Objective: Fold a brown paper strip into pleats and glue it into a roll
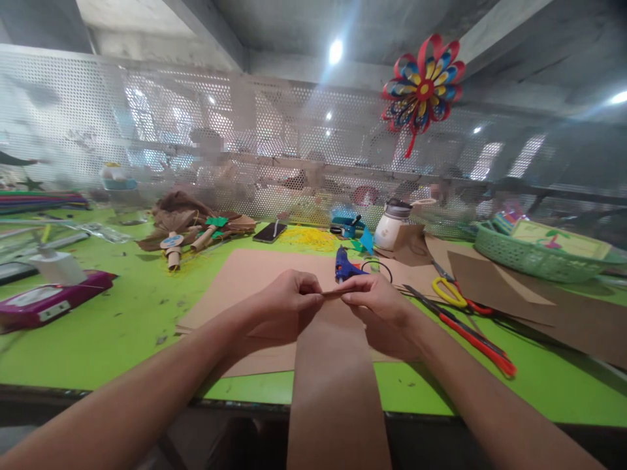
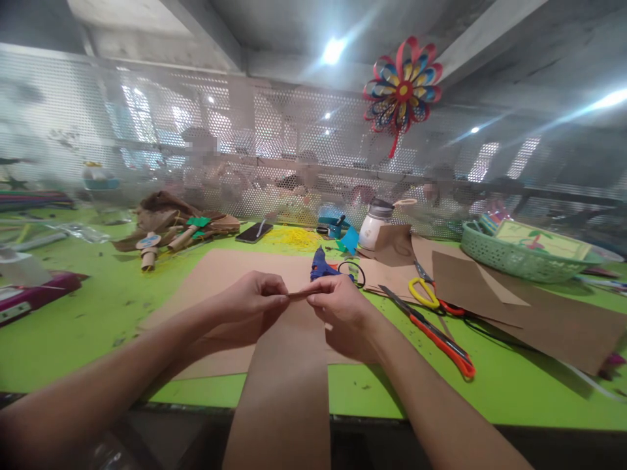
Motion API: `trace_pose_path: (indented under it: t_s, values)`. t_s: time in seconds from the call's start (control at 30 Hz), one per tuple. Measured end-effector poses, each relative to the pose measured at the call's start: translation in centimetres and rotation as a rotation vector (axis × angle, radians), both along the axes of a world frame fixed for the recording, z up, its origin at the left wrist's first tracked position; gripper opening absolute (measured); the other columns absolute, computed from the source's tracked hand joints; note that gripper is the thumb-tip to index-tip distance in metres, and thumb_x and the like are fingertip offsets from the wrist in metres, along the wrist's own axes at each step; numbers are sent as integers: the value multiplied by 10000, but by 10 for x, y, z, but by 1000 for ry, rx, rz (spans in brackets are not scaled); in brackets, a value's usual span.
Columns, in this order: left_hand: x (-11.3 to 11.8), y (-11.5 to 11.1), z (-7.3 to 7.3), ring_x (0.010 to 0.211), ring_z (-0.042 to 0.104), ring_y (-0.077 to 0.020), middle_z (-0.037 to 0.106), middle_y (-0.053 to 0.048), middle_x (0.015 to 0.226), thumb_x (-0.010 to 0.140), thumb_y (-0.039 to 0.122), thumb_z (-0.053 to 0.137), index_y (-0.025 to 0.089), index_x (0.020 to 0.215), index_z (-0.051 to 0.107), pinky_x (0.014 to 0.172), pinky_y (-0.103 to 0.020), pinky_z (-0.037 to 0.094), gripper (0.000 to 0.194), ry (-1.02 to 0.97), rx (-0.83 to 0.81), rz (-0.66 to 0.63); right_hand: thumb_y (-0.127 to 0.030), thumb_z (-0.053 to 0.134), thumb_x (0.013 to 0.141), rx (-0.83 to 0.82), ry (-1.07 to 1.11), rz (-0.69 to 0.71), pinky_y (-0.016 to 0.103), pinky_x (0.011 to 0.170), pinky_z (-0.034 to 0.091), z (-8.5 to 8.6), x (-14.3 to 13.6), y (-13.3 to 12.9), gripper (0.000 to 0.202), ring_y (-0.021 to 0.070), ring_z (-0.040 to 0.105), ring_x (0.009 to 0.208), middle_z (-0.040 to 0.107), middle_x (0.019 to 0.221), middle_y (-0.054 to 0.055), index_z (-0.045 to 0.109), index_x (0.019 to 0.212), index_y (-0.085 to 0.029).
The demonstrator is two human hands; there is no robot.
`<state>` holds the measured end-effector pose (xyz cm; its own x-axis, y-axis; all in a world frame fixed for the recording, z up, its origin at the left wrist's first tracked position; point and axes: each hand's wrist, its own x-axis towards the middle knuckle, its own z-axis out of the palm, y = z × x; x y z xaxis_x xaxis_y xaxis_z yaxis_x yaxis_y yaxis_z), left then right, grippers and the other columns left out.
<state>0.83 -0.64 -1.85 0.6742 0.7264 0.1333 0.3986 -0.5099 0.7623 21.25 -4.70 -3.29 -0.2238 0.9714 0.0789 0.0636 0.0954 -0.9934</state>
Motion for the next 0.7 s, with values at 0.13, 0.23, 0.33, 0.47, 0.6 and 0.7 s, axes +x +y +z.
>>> trace_pose_path:
  t_s: [0.13,0.23,0.33,0.47,0.6,0.7]
  values:
    - [0,-4,5,563,460,-106,548,14,609,777,356,533,146,723,592,520,-207,321,224,-14,-20,-66,-206,651,668,-8,56,-17,225,453,303,-4,-5,-6,209,75,408,461,542,558,-23,708,863,-159]
    - [-1,-4,9,601,417,-106,507,10,632,836,424,459,139,664,560,563,-215,321,348,-54,-57,-121,-258,612,720,25,73,-30,255,543,410,-4,-13,-14,226,132,548,595,655,729,35,714,907,-184]
    - [-2,1,10,636,392,-109,482,11,660,864,449,412,135,653,541,599,-221,327,400,-74,-123,-163,-257,634,699,172,-43,-76,291,668,459,-3,-17,-15,184,195,605,788,695,865,74,737,829,-178]
    - [-5,4,8,633,360,-106,461,17,657,839,463,466,132,674,558,586,-219,306,381,-43,-208,-223,-271,607,732,318,-147,-120,319,710,476,-4,-15,-11,191,210,616,828,706,868,75,742,839,-188]
    - [-3,1,11,579,319,-97,405,37,595,821,467,490,140,640,533,548,-221,270,377,-44,-270,-254,-229,581,759,404,-235,-116,296,704,473,-1,-14,-12,178,185,622,799,709,859,71,739,822,-177]
    - [-2,-2,13,555,314,-92,392,42,577,804,472,511,141,623,516,535,-224,262,377,-18,-285,-231,-203,561,768,385,-264,-114,274,680,464,3,-16,-16,186,174,618,804,707,882,71,734,827,-174]
